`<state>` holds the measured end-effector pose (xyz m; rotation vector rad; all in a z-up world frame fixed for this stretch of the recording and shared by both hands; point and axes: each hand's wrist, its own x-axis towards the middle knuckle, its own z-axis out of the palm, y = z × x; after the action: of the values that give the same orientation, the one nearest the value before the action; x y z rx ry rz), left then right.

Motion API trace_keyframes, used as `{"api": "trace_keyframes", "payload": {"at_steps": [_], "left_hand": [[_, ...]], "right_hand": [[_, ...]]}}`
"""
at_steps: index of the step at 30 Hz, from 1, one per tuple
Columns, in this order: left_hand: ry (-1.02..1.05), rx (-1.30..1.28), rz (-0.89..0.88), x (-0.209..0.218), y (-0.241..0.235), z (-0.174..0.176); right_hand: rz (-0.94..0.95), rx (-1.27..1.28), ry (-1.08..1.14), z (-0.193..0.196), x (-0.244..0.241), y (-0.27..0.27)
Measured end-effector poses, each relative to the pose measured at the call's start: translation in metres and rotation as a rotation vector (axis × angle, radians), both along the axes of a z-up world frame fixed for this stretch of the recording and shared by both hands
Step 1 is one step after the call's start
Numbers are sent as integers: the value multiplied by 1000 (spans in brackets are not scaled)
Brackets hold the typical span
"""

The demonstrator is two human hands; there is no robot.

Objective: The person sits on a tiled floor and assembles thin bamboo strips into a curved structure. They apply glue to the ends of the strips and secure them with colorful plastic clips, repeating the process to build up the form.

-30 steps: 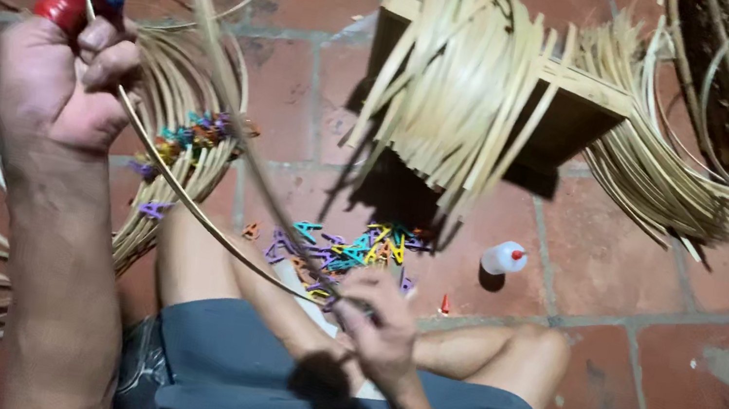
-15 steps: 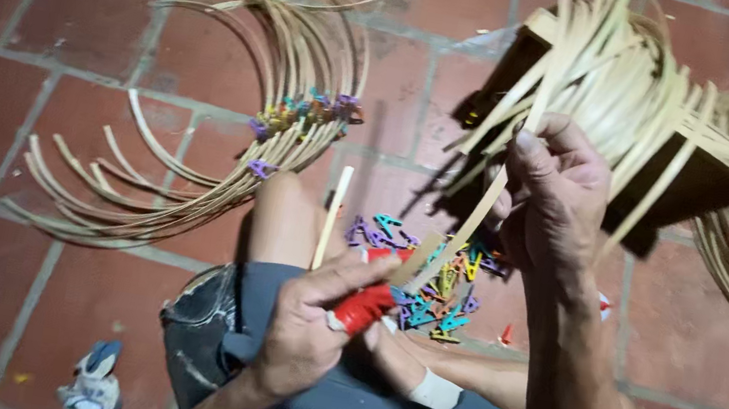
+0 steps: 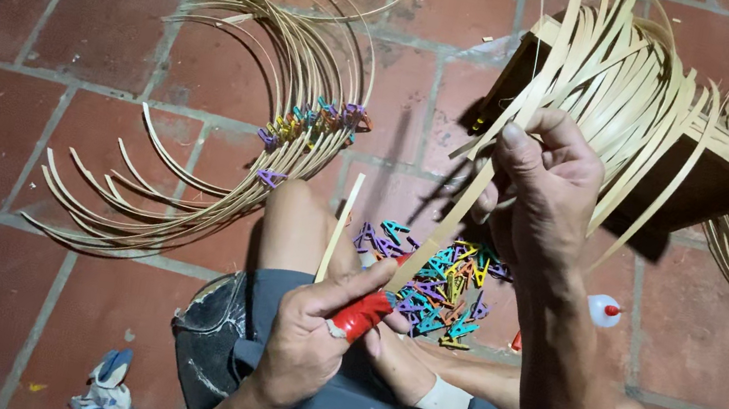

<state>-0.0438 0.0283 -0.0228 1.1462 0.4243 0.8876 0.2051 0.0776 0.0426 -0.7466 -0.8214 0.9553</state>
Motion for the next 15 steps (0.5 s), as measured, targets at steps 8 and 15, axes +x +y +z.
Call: {"api": "trace_keyframes", "payload": {"at_steps": [8, 15], "left_hand": [[79, 100, 25, -2, -1, 1], [46, 34, 46, 0, -1, 2]], "right_hand": [[-7, -29, 11, 3, -2, -4], [173, -224, -96, 12, -4, -31]]}}
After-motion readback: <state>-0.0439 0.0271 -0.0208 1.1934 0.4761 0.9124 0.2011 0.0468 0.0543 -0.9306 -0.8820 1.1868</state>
